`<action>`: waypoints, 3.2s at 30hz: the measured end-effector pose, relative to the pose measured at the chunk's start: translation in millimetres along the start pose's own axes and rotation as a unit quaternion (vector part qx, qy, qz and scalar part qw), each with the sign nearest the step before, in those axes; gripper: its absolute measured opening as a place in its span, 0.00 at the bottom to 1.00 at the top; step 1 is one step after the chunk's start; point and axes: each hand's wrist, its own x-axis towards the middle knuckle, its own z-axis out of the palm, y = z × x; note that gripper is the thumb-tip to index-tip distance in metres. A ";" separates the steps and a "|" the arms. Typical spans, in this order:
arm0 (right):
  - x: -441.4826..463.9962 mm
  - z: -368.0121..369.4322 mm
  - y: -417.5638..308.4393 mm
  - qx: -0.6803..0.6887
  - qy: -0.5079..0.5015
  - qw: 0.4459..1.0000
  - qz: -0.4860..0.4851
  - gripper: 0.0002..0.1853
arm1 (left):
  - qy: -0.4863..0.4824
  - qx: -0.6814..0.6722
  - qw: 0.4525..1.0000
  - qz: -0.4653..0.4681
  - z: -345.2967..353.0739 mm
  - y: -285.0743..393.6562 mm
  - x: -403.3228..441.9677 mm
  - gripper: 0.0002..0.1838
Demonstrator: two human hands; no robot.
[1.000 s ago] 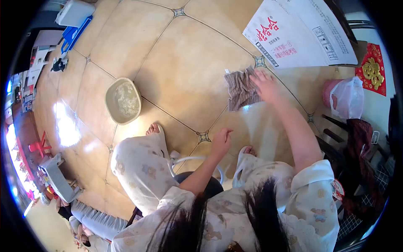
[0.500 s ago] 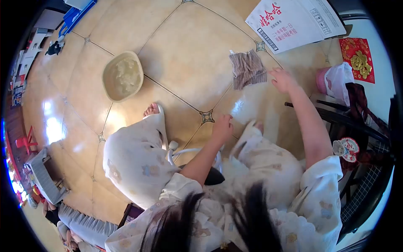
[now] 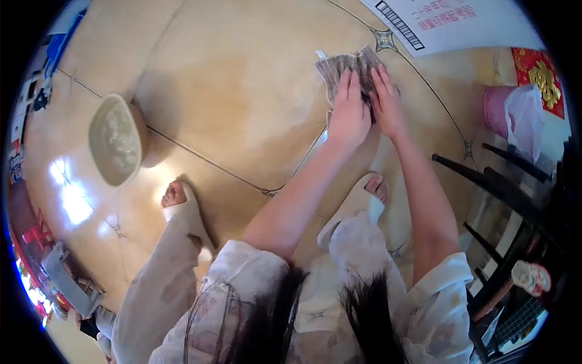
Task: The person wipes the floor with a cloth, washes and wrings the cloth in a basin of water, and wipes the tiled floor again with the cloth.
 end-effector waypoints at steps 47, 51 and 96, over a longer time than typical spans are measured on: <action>-101.7 127.0 -303.1 -0.083 -0.177 0.973 -0.126 0.32 | 0.159 0.403 0.878 -0.201 -201.2 -130.5 -233.7 0.32; -36.7 139.1 -307.8 -0.096 -0.163 0.977 -0.095 0.32 | 0.178 0.401 0.882 -0.170 -230.4 -138.8 -166.7 0.32; 1.8 138.6 -280.1 -0.082 -0.083 0.992 0.050 0.35 | -0.014 0.431 0.902 0.016 -240.8 -143.9 -92.2 0.33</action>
